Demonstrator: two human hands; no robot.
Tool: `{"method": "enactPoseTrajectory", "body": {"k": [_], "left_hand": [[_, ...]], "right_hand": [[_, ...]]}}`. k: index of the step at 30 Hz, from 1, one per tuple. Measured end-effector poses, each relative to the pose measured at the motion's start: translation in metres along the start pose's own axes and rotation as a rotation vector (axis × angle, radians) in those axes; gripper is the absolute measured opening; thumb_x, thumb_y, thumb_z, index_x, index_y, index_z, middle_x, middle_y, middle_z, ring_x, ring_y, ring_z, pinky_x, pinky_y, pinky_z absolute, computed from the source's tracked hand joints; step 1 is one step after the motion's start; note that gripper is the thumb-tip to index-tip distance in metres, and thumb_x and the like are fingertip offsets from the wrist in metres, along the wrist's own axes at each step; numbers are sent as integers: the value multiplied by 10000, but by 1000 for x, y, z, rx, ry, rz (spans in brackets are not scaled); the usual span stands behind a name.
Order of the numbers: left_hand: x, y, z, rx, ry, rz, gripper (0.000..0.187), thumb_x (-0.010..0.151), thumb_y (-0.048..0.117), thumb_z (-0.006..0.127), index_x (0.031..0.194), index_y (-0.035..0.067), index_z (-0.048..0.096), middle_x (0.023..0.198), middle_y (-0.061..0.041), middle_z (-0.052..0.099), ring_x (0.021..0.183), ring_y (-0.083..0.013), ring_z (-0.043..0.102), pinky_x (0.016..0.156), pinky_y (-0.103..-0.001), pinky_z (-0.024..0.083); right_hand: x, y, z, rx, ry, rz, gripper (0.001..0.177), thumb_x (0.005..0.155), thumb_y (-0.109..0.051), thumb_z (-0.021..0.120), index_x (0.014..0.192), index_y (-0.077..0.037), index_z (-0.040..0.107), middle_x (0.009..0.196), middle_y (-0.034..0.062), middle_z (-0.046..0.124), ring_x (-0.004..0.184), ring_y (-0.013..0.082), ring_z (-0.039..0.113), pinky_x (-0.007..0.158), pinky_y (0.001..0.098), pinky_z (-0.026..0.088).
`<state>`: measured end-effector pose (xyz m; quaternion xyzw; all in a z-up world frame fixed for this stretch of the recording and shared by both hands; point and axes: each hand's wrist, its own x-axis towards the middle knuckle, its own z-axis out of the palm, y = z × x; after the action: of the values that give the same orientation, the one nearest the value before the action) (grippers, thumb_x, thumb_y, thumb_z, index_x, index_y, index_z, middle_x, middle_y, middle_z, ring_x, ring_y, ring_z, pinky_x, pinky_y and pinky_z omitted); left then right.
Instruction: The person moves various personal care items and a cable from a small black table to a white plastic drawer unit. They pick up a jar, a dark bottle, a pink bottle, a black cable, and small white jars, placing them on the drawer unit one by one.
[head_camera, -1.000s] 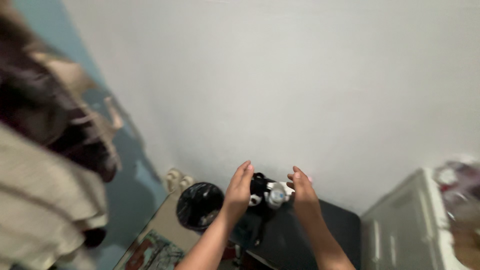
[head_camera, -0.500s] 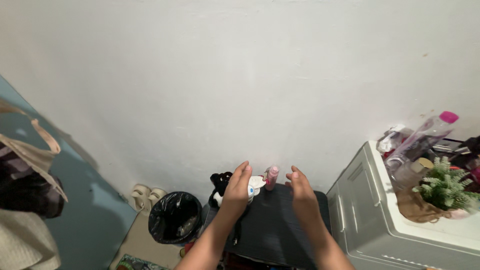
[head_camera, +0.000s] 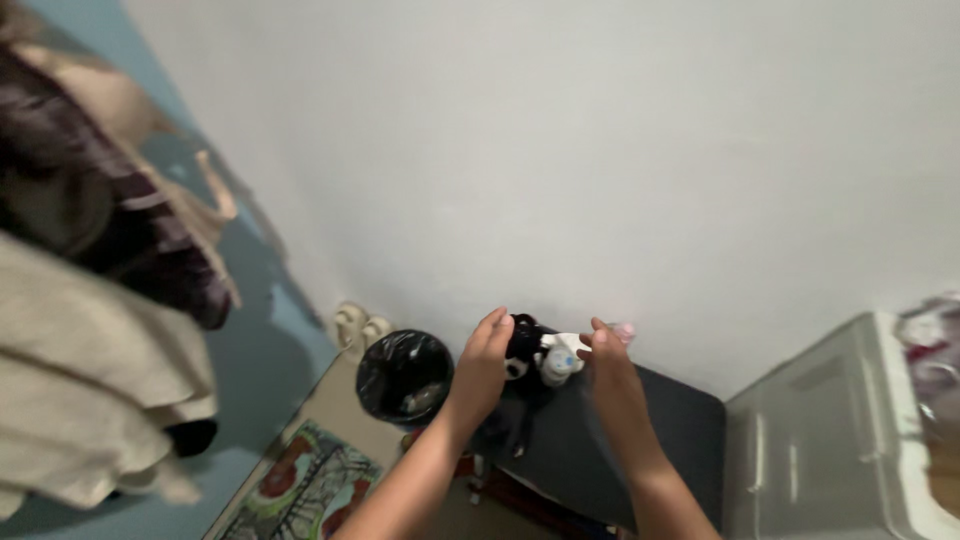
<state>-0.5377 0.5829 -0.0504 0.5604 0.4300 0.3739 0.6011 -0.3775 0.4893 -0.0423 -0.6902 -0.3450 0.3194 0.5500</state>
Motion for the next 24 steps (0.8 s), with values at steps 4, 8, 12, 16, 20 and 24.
{"method": "enactPoseTrajectory", "body": {"k": [4, 8, 12, 16, 20, 24], "left_hand": [[-5, 2, -15, -22, 43, 35, 678, 973, 486, 449, 1481, 37, 486, 1509, -188, 529, 1423, -292, 482, 1160, -364, 342], [-3, -11, -21, -2, 69, 71, 667, 986, 480, 436, 1459, 14, 499, 1484, -185, 557, 1404, -292, 505, 1147, -360, 361], [2, -46, -25, -65, -26, 279, 626, 1043, 461, 414, 1348, -54, 596, 1340, -225, 702, 1290, -327, 629, 1106, -369, 435], [8, -97, -25, 42, 87, 143, 625, 1034, 477, 433, 1408, -9, 552, 1426, -170, 615, 1362, -267, 542, 1138, -347, 367], [9, -150, -24, 21, 99, -24, 647, 1012, 506, 450, 1430, 21, 542, 1419, -156, 613, 1349, -257, 550, 1125, -349, 374], [2, -198, -27, -44, 83, -71, 646, 1019, 504, 458, 1439, 18, 532, 1438, -160, 602, 1368, -259, 536, 1135, -354, 363]], "right_hand": [[-1, -6, 16, 1, -58, -13, 738, 987, -559, 348, 1543, -78, 414, 1467, 154, 543, 1319, 257, 552, 1109, 423, 391], [8, 16, 23, 55, -83, -3, 711, 1008, -547, 361, 1535, -73, 423, 1454, 156, 562, 1302, 261, 563, 1101, 414, 399], [24, 59, 29, 99, -79, 17, 637, 1015, -486, 398, 1508, -95, 492, 1387, 130, 604, 1207, 242, 583, 1039, 387, 435], [27, 106, 32, 41, -61, 94, 588, 1033, -462, 396, 1495, -117, 507, 1330, 95, 652, 1176, 187, 613, 994, 357, 447], [22, 146, 40, 43, -61, 187, 583, 1036, -457, 412, 1494, -111, 514, 1336, 98, 656, 1171, 200, 617, 980, 367, 449], [14, 176, 49, -24, -98, 206, 594, 1025, -465, 408, 1496, -115, 503, 1374, 90, 638, 1217, 210, 618, 1010, 372, 455]]}}
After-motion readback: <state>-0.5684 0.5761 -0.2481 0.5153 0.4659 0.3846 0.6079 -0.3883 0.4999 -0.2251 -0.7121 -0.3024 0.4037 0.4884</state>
